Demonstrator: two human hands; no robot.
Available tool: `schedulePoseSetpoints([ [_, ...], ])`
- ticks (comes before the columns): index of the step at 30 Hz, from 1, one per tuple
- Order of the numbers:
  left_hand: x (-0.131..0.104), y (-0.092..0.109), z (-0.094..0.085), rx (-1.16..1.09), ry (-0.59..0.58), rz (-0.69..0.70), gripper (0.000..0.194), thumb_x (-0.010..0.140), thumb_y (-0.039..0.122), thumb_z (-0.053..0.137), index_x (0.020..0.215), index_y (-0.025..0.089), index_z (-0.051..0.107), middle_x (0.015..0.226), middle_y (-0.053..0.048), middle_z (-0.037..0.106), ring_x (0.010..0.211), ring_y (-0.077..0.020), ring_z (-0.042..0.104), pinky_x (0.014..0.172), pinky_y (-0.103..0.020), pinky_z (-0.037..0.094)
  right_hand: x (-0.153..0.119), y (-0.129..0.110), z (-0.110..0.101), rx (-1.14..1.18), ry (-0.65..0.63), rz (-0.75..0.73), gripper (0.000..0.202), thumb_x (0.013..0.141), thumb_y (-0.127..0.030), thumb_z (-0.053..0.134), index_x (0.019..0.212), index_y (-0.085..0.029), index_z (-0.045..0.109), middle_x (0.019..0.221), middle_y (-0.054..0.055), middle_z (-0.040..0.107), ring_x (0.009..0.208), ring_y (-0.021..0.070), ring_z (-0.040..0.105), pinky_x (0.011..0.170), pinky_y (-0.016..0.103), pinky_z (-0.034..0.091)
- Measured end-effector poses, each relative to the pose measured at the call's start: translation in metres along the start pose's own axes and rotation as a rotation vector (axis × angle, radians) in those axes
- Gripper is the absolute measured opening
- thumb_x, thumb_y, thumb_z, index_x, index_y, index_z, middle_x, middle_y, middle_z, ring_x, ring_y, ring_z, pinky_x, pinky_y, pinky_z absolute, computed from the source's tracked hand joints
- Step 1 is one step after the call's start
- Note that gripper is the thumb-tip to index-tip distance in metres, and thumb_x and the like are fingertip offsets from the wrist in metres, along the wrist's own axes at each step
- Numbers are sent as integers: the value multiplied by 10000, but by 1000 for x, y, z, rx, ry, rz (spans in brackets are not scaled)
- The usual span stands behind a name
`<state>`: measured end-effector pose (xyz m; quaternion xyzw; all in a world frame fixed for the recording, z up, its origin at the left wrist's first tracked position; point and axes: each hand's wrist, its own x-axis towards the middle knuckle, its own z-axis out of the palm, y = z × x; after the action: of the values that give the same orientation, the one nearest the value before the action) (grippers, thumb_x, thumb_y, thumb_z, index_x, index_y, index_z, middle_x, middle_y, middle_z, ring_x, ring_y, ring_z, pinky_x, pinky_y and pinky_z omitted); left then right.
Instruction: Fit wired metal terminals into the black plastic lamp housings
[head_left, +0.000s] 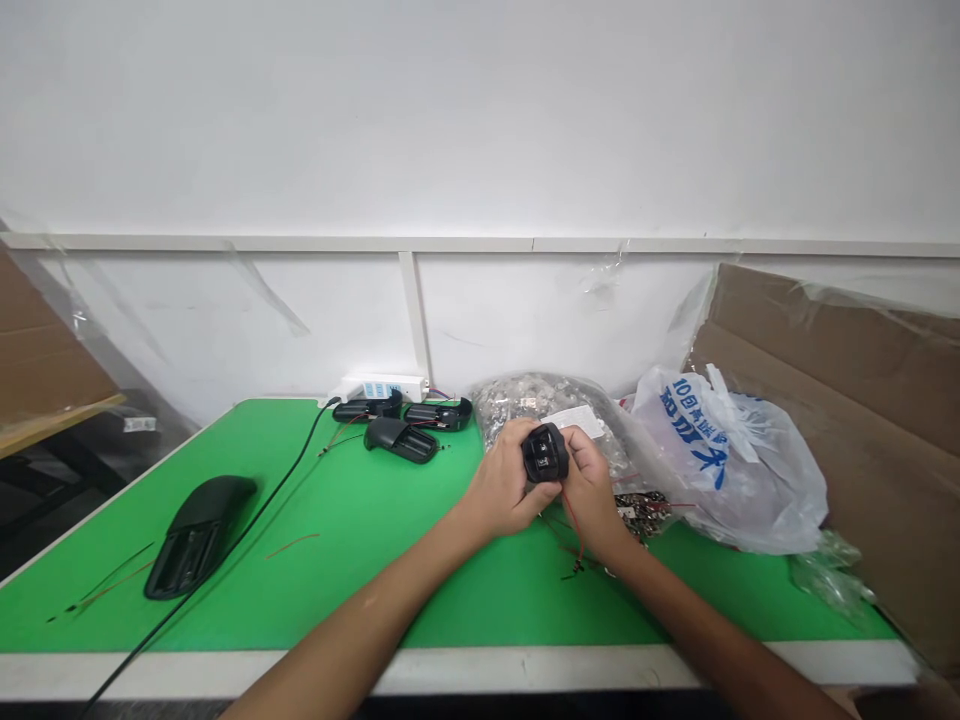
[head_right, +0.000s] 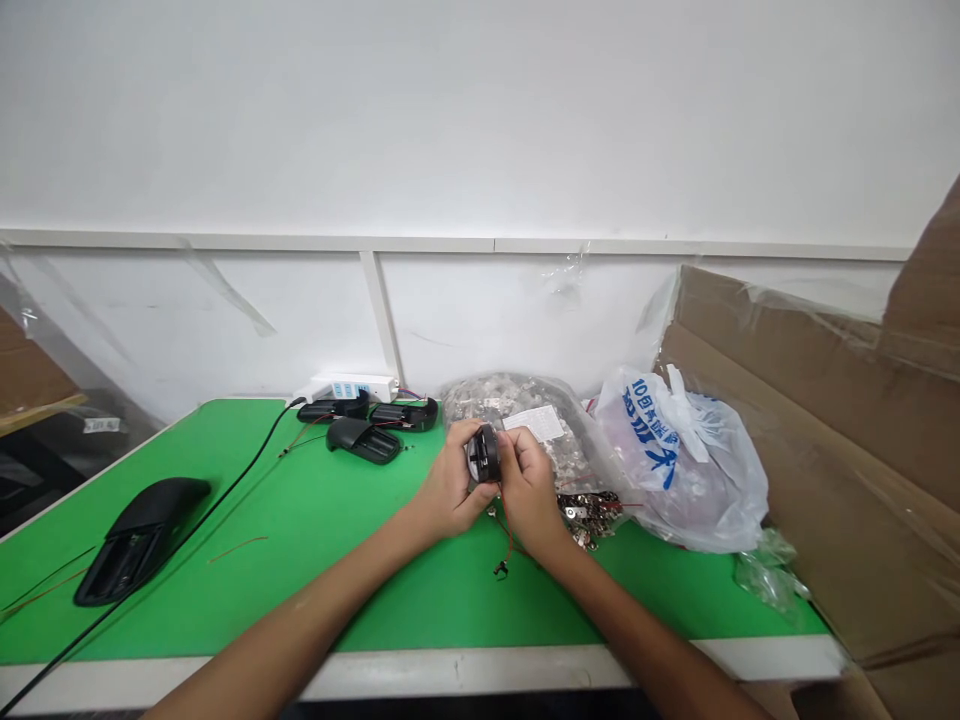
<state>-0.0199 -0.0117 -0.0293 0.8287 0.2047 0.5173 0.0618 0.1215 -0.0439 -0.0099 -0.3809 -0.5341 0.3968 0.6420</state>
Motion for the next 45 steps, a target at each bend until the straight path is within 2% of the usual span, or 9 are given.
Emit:
schedulePoseSetpoints([
  [4,0,-2,-1,46,0,37,701,1008,666,452,1503,185,330,1328,-179,543,1241,-326,573,1030,-514,499,-1,-3,0,-9,12,14,424,878,-613,692,769,-220,576,720,-24,544,684,155,479,618,279,414],
  [10,1,-2,-2,81,-16,52,703,1011,653,454,1522,196,301,1344,-180,540,1269,-333,567,1040,-523,500,-1,-6,0,-34,48,14,426,863,-596,694,722,-224,542,683,-35,505,661,149,447,599,278,393],
  [19,-2,-4,-1,104,-37,48,726,1002,666,449,1522,187,287,1361,-197,534,1286,-356,566,1058,-555,485,-2,-3,-2,-63,53,-29,382,878,-566,694,761,-227,563,703,-18,568,672,160,493,605,282,419],
  [25,-2,-3,1,52,-31,30,723,1001,665,457,1514,179,304,1365,-199,531,1276,-350,562,1057,-549,481,-3,0,-4,-82,53,-62,435,917,-649,640,817,-227,607,735,4,625,695,175,536,633,299,448],
  [30,0,0,-1,42,-19,33,700,1008,673,435,1497,186,321,1328,-182,546,1228,-331,579,1017,-522,506,-2,-1,-4,-79,37,-57,478,902,-698,645,814,-229,618,737,9,631,700,179,543,636,304,454],
  [38,-1,0,-1,18,-54,-4,709,992,719,413,1438,169,383,1279,-173,587,1163,-319,603,1005,-500,497,-5,-1,-2,-26,24,-56,476,882,-686,676,784,-230,585,717,-3,597,661,163,509,606,291,433],
  [45,-5,3,2,-4,-44,-35,701,1001,713,404,1444,172,353,1306,-177,564,1198,-321,592,1019,-507,501,-8,1,1,-10,44,-41,478,891,-693,657,799,-231,577,710,-1,593,655,163,510,596,286,444],
])
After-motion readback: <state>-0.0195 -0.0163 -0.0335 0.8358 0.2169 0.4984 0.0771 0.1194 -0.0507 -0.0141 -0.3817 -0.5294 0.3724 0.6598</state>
